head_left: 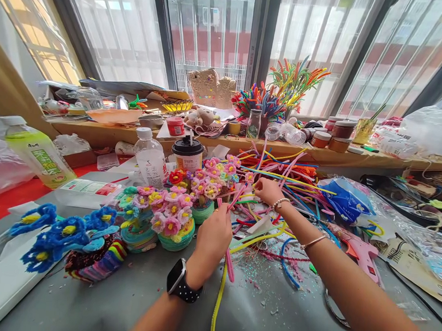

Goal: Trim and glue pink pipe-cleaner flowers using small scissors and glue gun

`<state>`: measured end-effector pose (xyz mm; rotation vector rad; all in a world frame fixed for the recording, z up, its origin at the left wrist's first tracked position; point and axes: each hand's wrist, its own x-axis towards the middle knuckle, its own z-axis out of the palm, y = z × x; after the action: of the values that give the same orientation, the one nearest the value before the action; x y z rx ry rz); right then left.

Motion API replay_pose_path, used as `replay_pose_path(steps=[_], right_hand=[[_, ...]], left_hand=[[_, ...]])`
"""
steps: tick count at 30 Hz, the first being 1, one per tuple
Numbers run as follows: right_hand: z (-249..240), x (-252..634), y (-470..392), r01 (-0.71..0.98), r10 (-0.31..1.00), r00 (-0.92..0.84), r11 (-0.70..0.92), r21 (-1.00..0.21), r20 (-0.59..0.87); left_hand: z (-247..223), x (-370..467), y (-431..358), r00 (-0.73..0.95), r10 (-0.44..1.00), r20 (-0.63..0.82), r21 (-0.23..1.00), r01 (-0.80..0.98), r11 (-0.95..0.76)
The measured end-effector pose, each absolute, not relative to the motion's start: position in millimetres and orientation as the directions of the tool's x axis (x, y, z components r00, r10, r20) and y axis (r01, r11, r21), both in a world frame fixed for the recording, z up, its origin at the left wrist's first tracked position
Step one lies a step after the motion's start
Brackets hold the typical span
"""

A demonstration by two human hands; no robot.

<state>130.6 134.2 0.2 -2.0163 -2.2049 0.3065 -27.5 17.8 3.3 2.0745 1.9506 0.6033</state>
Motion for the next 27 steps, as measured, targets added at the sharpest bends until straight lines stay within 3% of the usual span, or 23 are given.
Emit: replay_pose_path(steps=[5, 9, 18, 27], right_hand=[[6, 131, 118, 0.98, 0.963, -0.176, 0.152, -0.128, -0.205], [2, 128, 113, 0.969, 0.936, -0.246, 0.237, -0.067, -0.252], [-16, 128, 113, 0.955, 0.937, -0.294, 0.295, -0.027, -0.188], [23, 122, 93, 0.898, 0.903, -0.43, 0.43, -0.098, 0.02]], left_hand=[[3, -27, 18, 0.039, 0.991, 0.129, 0.435, 0.896, -0.092], [3, -27, 17, 0.046, 0.99, 0.131, 0.437, 0.894, -0.1], [4, -29, 17, 0.047, 0.992, 0.114, 0.443, 0.892, -0.093], [4, -31, 18, 0.025, 0.98, 0.198, 0.549, 0.825, -0.132]])
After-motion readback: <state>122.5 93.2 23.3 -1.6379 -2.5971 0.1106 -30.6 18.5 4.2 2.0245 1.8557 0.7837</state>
